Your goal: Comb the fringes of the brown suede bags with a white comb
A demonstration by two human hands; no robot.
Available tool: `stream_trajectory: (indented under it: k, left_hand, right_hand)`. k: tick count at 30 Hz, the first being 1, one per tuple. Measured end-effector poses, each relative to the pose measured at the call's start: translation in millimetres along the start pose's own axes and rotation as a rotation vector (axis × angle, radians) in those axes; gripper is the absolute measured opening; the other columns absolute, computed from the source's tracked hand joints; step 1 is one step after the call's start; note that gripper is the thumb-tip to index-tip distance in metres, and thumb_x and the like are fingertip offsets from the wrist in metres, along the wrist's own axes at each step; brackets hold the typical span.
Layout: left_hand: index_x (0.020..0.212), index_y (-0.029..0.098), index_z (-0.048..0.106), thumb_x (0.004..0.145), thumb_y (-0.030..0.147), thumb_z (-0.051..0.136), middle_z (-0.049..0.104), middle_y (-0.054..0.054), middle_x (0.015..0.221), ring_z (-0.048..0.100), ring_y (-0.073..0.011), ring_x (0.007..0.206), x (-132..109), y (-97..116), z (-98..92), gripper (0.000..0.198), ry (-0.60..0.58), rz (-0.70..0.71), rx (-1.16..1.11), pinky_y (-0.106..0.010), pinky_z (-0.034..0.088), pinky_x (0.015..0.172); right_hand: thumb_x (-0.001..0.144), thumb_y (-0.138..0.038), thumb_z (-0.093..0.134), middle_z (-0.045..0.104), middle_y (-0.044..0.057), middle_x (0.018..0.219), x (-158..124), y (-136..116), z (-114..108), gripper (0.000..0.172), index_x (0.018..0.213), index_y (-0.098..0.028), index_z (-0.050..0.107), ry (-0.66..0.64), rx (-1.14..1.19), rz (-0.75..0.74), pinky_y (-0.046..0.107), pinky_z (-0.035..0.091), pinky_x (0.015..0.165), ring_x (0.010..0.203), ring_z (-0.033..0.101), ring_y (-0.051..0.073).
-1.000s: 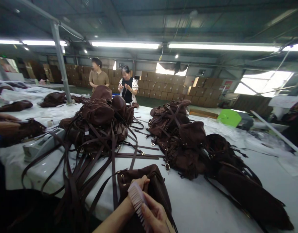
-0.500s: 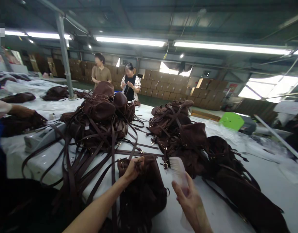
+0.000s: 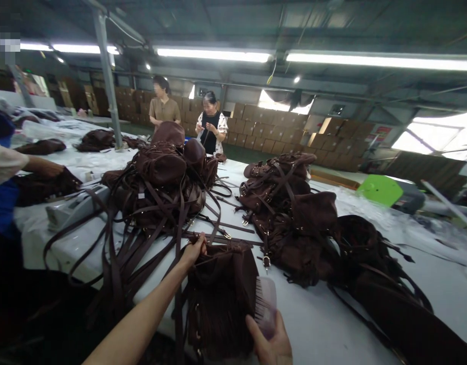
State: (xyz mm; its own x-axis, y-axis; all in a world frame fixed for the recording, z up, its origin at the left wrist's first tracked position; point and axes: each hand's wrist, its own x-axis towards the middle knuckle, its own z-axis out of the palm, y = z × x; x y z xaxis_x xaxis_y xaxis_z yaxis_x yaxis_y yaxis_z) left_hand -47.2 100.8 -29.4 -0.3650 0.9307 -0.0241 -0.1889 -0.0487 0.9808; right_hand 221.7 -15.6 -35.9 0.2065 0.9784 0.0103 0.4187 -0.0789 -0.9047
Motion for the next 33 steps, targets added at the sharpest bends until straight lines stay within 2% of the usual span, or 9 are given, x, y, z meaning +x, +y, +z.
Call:
stream_trajectory:
  k: [5,9,11,14,18,24,27,29,33]
  left_hand:
    - [0.096,0.018,0.054,0.07,0.047,0.069,0.057,-0.002,0.084,0.058,-0.0191,0.078,-14.0,24.7,-23.4,0.042,0.211,0.143,0.168,-0.035,0.049,0.076]
    - [0.113,0.02,0.05,0.081,0.037,0.064,0.055,-0.008,0.112,0.052,-0.0253,0.109,-69.5,48.1,-32.1,0.039,0.496,0.596,0.565,-0.044,0.04,0.1]
    - [0.114,0.021,0.052,0.086,0.036,0.06,0.057,-0.008,0.112,0.053,-0.0258,0.109,-100.3,45.0,-27.1,0.033,0.368,0.664,0.805,-0.044,0.039,0.1]
    - [0.122,0.017,0.053,0.078,0.034,0.072,0.06,-0.01,0.111,0.054,-0.0296,0.104,-128.0,26.6,-12.6,0.051,0.112,0.469,1.197,-0.046,0.04,0.095]
    - [0.108,0.013,0.062,0.077,0.029,0.07,0.06,-0.014,0.109,0.052,-0.0335,0.104,-132.0,7.7,3.2,0.036,0.089,0.244,1.436,-0.051,0.037,0.095]
    - [0.093,0.018,0.063,0.084,0.011,0.044,0.065,-0.008,0.094,0.057,-0.0261,0.101,-133.6,17.9,15.9,0.022,-0.219,0.323,1.102,-0.052,0.027,0.106]
    - [0.085,0.02,0.053,0.094,0.037,0.037,0.055,0.0,0.061,0.055,-0.0183,0.061,-131.0,38.0,12.1,0.025,-0.352,0.15,0.536,-0.035,0.047,0.072]
    - [0.083,0.022,0.045,0.092,0.059,0.033,0.035,0.008,0.05,0.035,-0.0123,0.041,-125.3,54.3,3.1,0.04,-0.378,-0.02,0.222,-0.026,0.037,0.048]
    - [0.075,0.02,0.046,0.088,0.064,0.041,0.036,0.007,0.058,0.032,-0.0099,0.049,-114.2,81.8,-23.1,0.046,-0.341,0.052,0.329,-0.023,0.028,0.049]
  right_hand:
    - [0.067,-0.06,0.072,0.071,0.009,0.095,26.7,-29.7,-8.8,0.063,0.11,-0.016,0.06,-0.033,0.017,-0.085,0.035,0.055,0.078,0.089,0.067,0.03]
    - [0.069,-0.063,0.069,0.071,0.01,0.096,31.9,-27.5,4.0,0.062,0.107,-0.015,0.061,-0.14,0.069,-0.075,0.034,0.056,0.077,0.09,0.067,0.03]
    - [0.069,-0.064,0.067,0.072,0.01,0.096,30.0,-19.9,9.6,0.061,0.106,-0.016,0.061,-0.139,0.072,-0.063,0.034,0.056,0.077,0.091,0.067,0.03]
    - [0.068,-0.067,0.066,0.072,0.011,0.096,25.2,-8.8,12.2,0.063,0.106,-0.017,0.062,-0.102,0.027,-0.048,0.036,0.056,0.079,0.093,0.067,0.032]
    - [0.065,-0.069,0.064,0.069,0.017,0.107,15.5,4.1,11.0,0.071,0.111,-0.015,0.061,-0.023,-0.119,-0.034,0.045,0.05,0.093,0.111,0.06,0.039]
    - [0.07,-0.068,0.062,0.07,0.015,0.103,-1.9,16.2,16.3,0.066,0.112,-0.018,0.061,-0.006,-0.114,-0.055,0.043,0.052,0.087,0.104,0.063,0.038]
    - [0.072,-0.066,0.062,0.072,0.011,0.093,-8.1,14.7,18.6,0.057,0.106,-0.021,0.062,-0.034,-0.072,-0.048,0.041,0.055,0.079,0.093,0.067,0.036]
    - [0.074,-0.066,0.061,0.072,0.01,0.091,-10.8,10.8,17.9,0.053,0.104,-0.022,0.062,-0.067,-0.033,-0.05,0.039,0.055,0.078,0.09,0.067,0.034]
    - [0.073,-0.067,0.061,0.071,0.009,0.087,-7.9,-4.8,6.3,0.057,0.103,-0.019,0.06,-0.098,0.016,-0.069,0.034,0.055,0.072,0.084,0.068,0.03]
